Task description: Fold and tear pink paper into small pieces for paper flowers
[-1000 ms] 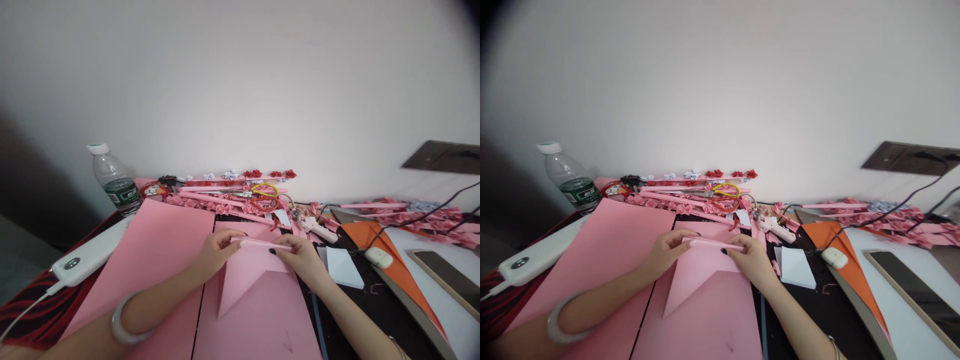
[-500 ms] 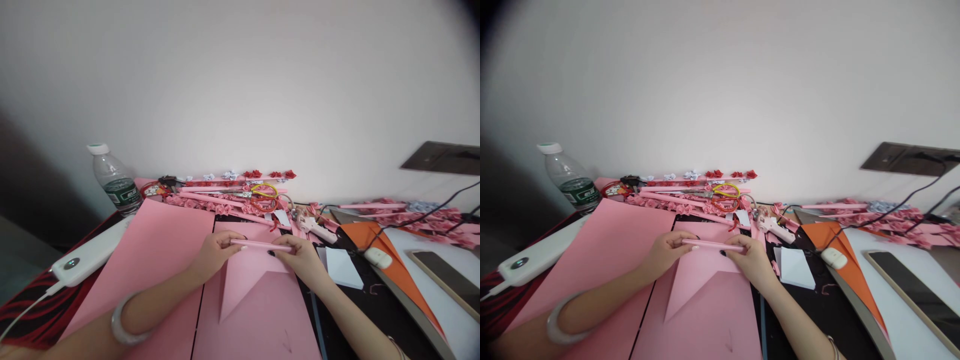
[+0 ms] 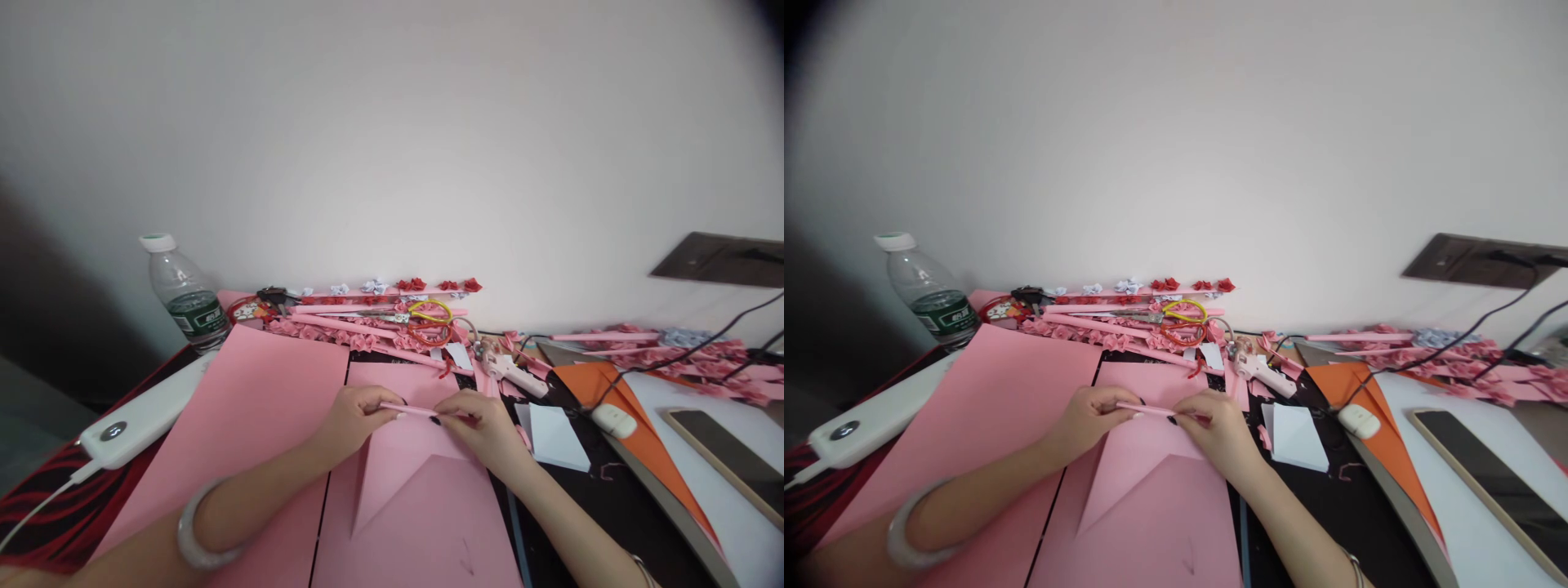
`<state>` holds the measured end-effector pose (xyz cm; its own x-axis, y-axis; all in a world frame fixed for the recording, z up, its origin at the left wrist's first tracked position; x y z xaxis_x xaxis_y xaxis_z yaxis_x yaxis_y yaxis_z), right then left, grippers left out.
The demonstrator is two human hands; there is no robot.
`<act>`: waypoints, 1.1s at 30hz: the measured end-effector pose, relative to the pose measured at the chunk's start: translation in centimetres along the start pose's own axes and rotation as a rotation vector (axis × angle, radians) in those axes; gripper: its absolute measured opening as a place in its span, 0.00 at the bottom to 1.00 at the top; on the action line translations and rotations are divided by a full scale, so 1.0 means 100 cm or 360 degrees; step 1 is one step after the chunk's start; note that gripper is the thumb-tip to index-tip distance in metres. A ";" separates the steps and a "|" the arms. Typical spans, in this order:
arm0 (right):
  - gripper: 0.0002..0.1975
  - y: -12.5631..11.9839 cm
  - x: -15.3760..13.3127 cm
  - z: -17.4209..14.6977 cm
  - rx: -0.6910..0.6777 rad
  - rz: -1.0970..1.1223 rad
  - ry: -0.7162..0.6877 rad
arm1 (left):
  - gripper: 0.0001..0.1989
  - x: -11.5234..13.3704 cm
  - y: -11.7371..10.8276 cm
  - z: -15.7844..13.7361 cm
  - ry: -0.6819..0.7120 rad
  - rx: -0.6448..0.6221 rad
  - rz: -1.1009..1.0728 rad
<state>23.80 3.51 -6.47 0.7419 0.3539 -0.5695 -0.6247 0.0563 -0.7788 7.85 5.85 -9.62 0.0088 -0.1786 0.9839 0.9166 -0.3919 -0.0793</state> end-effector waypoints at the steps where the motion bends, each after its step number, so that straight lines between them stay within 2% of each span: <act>1: 0.06 0.001 -0.001 -0.001 -0.0002 -0.0013 -0.0020 | 0.06 0.001 0.001 0.000 0.0015 -0.0011 0.0030; 18: 0.06 0.012 0.001 -0.002 -0.0115 0.0198 0.0123 | 0.06 0.006 0.006 -0.001 0.0073 -0.0082 0.0051; 23: 0.10 0.012 -0.007 -0.001 -0.0186 0.0191 0.0011 | 0.06 0.010 0.005 -0.002 0.0094 -0.0076 0.0008; 29: 0.13 0.018 -0.009 -0.003 -0.0320 0.0161 -0.0055 | 0.06 0.004 0.006 -0.001 0.0021 -0.0083 -0.0042; 33: 0.11 0.018 -0.010 -0.003 -0.0278 0.0009 -0.0112 | 0.06 -0.001 0.007 -0.001 -0.0017 -0.0086 -0.0130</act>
<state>21.98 3.00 -7.41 0.7158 0.4186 -0.5589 -0.5724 -0.1066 -0.8130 8.45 5.53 -9.75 -0.0603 -0.1346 0.9891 0.8915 -0.4530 -0.0073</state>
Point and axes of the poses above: each hand's wrist, its own z-axis towards the middle knuckle, its own y-axis out of the palm, x = y × z, the point moved 9 cm from there along z, towards the middle knuckle, and after that the axes turned 11 degrees about -z, right-handed, at the moved point
